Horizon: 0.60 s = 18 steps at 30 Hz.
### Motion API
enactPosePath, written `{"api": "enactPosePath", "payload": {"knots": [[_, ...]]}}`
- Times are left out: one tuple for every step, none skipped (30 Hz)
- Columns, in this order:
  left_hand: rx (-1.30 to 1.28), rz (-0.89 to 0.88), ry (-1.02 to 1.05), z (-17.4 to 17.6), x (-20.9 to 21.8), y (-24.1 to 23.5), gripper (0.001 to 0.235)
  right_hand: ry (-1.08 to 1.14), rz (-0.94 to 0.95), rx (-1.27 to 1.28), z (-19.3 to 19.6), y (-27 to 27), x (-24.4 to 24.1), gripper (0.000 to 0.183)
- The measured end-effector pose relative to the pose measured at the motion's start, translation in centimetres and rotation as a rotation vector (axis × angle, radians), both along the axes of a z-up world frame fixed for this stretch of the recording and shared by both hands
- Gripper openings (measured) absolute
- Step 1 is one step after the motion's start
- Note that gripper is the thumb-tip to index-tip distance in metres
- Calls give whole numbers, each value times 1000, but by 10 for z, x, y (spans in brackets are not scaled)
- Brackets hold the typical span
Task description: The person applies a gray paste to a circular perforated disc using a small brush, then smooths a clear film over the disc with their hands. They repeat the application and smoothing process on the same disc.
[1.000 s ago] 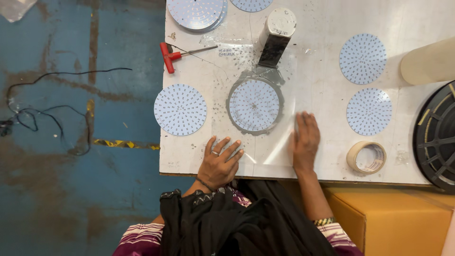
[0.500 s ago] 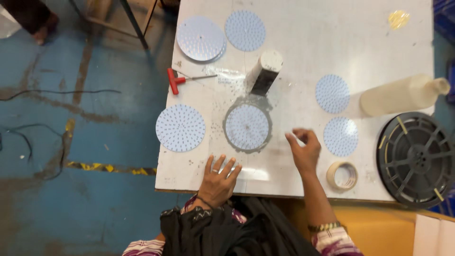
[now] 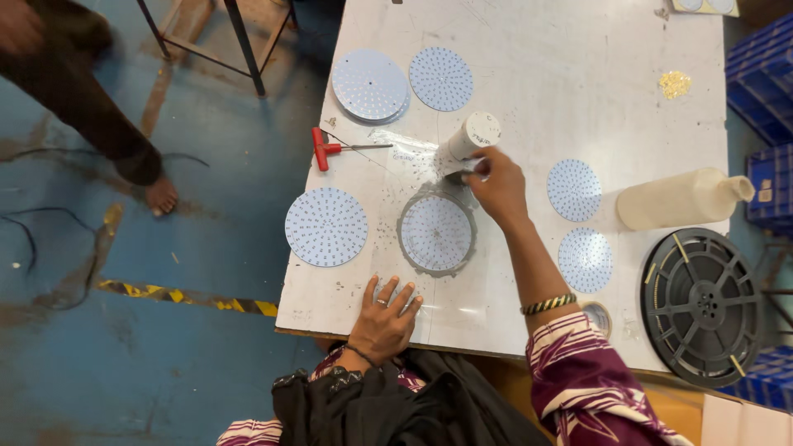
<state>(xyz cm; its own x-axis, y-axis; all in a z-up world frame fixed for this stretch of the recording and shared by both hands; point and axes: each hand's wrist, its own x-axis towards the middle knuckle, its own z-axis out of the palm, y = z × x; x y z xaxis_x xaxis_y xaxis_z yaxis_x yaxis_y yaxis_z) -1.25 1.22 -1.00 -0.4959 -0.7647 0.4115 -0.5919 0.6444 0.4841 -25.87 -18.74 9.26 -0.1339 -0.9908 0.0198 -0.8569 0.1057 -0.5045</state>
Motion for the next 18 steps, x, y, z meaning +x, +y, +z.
{"api": "enactPosePath", "payload": {"knots": [[7, -2, 3, -1, 0, 0, 37, 55, 67, 42, 0, -5, 0, 38], [6, -2, 9, -1, 0, 0, 37, 109, 135, 84, -1, -10, -1, 35], [4, 0, 14, -1, 0, 0, 37, 162, 203, 126, -4, -17, -1, 34], [2, 1, 19, -1, 0, 1, 37, 244, 245, 161, -6, -23, -2, 30], [0, 5, 23, -1, 0, 1, 37, 323, 286, 194, -10, -28, -2, 26], [-2, 8, 27, 0, 0, 1, 36, 403, 327, 227, -14, -33, -4, 23], [-4, 10, 31, 0, 0, 1, 36, 383, 329, 230, -18, -35, -6, 24], [-5, 11, 37, 0, 0, 1, 36, 363, 330, 233, -22, -37, -10, 25], [-5, 10, 45, -1, 0, 1, 35, 345, 330, 237, -25, -38, -16, 26], [-5, 10, 52, -1, 1, 1, 35, 325, 308, 210, -27, -39, -22, 25], [-12, 15, 57, -2, 0, 0, 34, 308, 288, 184, -30, -39, -29, 25], [-20, 21, 61, -3, 0, 0, 34, 291, 267, 158, -32, -41, -35, 25], [-24, 26, 67, -3, -1, 1, 33, 320, 225, 206, -35, -41, -40, 22], [-23, 31, 70, -4, -1, 2, 32, 350, 182, 253, -38, -42, -44, 21], [-25, 36, 71, -5, -1, 1, 31, 380, 139, 296, -40, -45, -46, 22], [-27, 41, 73, -6, -2, 0, 30, 326, 78, 341, -41, -47, -47, 22], [-21, 40, 75, -7, -2, 0, 31, 272, 20, 389, -43, -49, -46, 22], [-16, 39, 77, -7, -2, 0, 31, 219, -37, 436, -44, -51, -43, 24]]}}
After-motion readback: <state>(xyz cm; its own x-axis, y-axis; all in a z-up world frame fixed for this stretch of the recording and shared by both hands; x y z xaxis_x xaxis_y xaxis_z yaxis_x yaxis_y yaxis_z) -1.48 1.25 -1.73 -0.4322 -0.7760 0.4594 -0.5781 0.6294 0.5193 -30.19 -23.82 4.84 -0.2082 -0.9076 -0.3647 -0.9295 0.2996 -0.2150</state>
